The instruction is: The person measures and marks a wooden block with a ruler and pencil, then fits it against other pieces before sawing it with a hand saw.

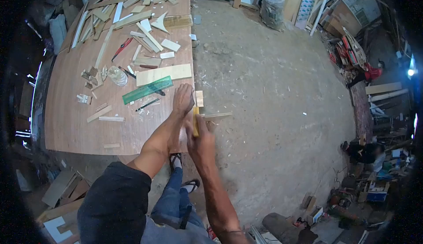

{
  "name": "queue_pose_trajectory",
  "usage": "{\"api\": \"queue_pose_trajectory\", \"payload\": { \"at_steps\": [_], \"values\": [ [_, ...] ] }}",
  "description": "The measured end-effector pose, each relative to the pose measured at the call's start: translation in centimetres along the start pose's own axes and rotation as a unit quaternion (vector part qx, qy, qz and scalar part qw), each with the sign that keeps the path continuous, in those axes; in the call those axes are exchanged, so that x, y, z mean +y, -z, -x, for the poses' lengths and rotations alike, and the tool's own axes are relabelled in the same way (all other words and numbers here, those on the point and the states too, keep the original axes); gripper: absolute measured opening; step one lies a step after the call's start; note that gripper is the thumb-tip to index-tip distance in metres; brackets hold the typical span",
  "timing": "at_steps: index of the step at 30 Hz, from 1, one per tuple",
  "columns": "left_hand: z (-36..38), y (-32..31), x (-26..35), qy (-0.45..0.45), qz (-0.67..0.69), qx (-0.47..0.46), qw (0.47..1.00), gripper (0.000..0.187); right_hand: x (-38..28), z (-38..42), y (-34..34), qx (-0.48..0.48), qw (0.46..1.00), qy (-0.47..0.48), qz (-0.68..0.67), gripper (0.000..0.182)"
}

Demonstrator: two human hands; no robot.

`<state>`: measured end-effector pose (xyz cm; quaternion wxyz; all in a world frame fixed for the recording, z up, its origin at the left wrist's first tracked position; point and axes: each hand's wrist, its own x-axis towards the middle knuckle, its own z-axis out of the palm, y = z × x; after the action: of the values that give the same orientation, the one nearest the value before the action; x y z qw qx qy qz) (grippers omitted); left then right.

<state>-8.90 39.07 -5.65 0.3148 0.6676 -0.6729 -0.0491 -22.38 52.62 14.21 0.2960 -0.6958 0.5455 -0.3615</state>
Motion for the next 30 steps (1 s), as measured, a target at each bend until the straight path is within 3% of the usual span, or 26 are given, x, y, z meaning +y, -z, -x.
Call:
{"api": "queue_pose_trajectory", "payload": {
  "at_steps": [1, 4, 9, 11, 13, 15, 17, 23, 26, 28, 30],
  "values": [
    [-0.8, 0.2, -0.1, 0.004, -0.004, 0.001, 1.000, 0.009, -0.6, 0.3, 1.1, 0.001, 1.000, 0.006, -0.001, 0.037],
    [-0.1, 0.2, -0.5, 0.016, -0.007, -0.011, 1.000, 0.010, -2.8, 3.0, 3.5, -0.012, 0.990, -0.121, -0.069, 0.034],
    [-0.6, 0.3, -0.2, 0.005, 0.005, 0.016, 1.000, 0.009, -3.4, 1.3, 3.7, -0.013, 0.997, -0.079, -0.007, 0.035],
    [-1.6, 0.0, -0.5, -0.027, -0.017, 0.093, 0.995, 0.008, -3.1, 2.3, 4.5, -0.012, 0.998, -0.056, -0.008, 0.035],
    [-0.8, -0.3, -0.6, 0.001, -0.003, 0.029, 1.000, 0.008, -3.5, 2.9, 4.8, -0.001, 1.000, -0.031, -0.004, 0.036],
    [-0.3, 0.2, -0.2, 0.002, 0.008, 0.013, 1.000, 0.008, -2.5, 2.9, 2.8, -0.006, 0.997, -0.072, -0.017, 0.036],
    [-1.2, 0.8, -0.3, 0.000, 0.011, 0.016, 1.000, 0.008, -0.6, 2.4, 0.9, -0.003, 0.995, -0.096, -0.038, 0.035],
    [-0.6, 0.0, -0.6, -0.015, 0.010, 0.017, 1.000, 0.009, -3.4, 4.1, 2.9, -0.003, 0.994, -0.097, -0.050, 0.039],
    [-0.3, 0.0, -0.5, -0.014, 0.009, 0.023, 1.000, 0.009, -1.0, 2.2, 1.0, 0.050, 0.998, -0.022, 0.006, 0.034],
    [-0.7, 0.1, -0.3, -0.021, 0.007, 0.031, 0.999, 0.009, -0.7, 0.1, 0.7, -0.016, 0.997, -0.081, -0.005, 0.033],
    [-0.6, -0.2, -0.5, -0.004, -0.007, 0.015, 1.000, 0.008, -2.0, 1.6, 1.9, 0.004, 0.997, -0.070, -0.011, 0.033]
  ]
}}
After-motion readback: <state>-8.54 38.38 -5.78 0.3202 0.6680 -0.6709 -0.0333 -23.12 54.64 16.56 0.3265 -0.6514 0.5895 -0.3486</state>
